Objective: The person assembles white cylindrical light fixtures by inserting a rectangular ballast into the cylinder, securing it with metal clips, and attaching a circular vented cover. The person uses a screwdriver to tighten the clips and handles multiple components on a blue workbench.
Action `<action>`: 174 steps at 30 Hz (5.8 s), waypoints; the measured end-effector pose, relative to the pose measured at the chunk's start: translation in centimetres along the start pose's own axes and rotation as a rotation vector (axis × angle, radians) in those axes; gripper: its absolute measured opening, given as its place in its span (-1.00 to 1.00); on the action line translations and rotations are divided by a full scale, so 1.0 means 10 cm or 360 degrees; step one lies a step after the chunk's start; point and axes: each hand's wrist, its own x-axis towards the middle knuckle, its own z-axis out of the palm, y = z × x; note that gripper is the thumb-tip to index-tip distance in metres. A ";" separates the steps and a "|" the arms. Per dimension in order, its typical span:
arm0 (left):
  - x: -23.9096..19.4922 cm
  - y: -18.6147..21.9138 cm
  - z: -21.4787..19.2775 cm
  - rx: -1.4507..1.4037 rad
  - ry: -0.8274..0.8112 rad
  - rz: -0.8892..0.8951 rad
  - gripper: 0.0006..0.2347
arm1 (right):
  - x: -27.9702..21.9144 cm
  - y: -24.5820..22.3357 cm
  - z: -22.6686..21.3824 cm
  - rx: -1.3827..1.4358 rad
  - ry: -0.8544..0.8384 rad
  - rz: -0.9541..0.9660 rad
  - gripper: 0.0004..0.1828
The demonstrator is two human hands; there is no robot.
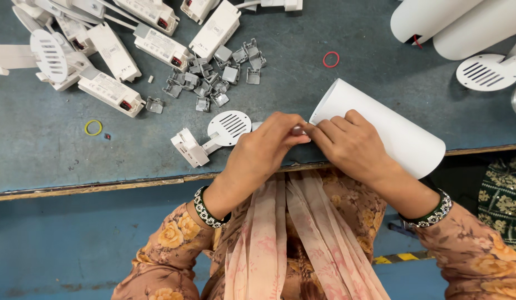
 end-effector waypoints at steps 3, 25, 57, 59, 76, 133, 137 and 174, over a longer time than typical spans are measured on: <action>-0.04 0.00 -0.03 -0.0107 0.0025 -0.0040 -0.78 | -0.01 0.05 -0.07 0.0105 -0.0002 -0.0010 -0.85; -0.17 -0.27 0.03 -0.0910 0.0270 -0.0381 -0.81 | -0.22 0.18 -0.28 0.0306 0.0294 0.0400 -0.80; 0.30 -0.53 0.36 -0.0037 -0.0114 -0.0464 -0.69 | 0.00 0.02 -0.03 -0.0043 0.0134 0.0387 -0.83; 0.28 -0.52 0.37 -0.0040 -0.0061 -0.0479 -0.67 | 0.03 -0.02 0.01 -0.0096 0.0154 0.0400 -0.85; 0.11 -0.61 0.33 -0.0422 -0.0153 -0.0519 -0.71 | 0.00 0.15 0.05 0.0189 0.0213 0.0200 -0.92; -0.09 -0.16 0.23 -0.0569 0.0281 -0.0162 -0.73 | 0.07 0.08 0.06 -0.0111 0.0007 -0.0115 -0.94; -0.10 -0.14 0.22 -0.0500 0.0273 -0.0160 -0.73 | 0.06 0.06 0.07 -0.0100 0.0062 -0.0105 -0.94; -0.03 -0.07 0.18 -0.0407 0.0188 -0.0121 -0.77 | 0.05 0.04 0.10 -0.0068 0.0102 -0.0075 -0.89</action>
